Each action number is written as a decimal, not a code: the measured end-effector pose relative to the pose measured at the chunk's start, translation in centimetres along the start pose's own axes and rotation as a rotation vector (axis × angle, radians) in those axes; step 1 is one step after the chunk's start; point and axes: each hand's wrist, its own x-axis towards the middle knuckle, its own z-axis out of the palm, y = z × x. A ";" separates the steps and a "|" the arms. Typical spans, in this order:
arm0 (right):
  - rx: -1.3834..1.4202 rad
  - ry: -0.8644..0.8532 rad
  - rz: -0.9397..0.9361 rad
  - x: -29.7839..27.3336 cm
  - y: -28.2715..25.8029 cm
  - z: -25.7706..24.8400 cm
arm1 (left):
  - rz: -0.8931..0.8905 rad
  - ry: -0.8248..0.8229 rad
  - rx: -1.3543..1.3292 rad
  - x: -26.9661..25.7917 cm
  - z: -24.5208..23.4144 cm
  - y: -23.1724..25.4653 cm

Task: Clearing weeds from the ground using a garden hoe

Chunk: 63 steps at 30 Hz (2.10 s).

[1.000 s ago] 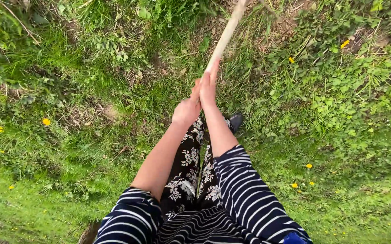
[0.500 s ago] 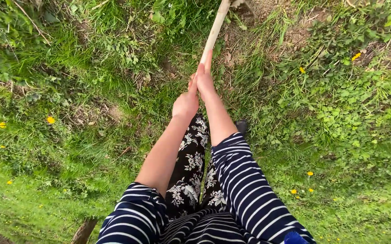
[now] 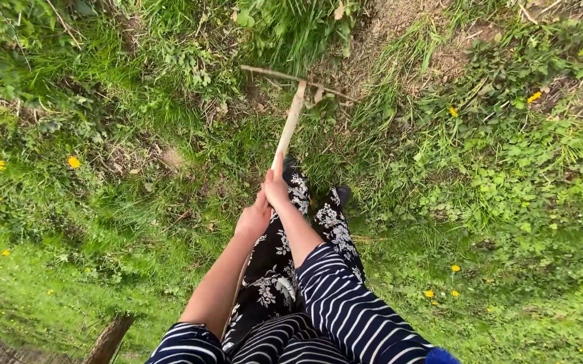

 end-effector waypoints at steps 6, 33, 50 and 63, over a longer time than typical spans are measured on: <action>-0.093 -0.040 0.242 -5.8 6.2 1.4 | -0.034 -0.111 -0.047 -4.3 7.9 -4.7; 0.387 0.306 -0.304 5.6 0.6 -24.0 | 0.407 0.091 0.206 3.3 0.8 26.0; 0.342 0.177 -0.071 -1.3 7.6 -14.1 | 0.185 -0.020 0.166 0.3 7.4 11.3; 0.172 0.098 0.292 -8.6 11.8 -10.8 | 0.040 -0.123 0.204 -5.8 13.6 5.3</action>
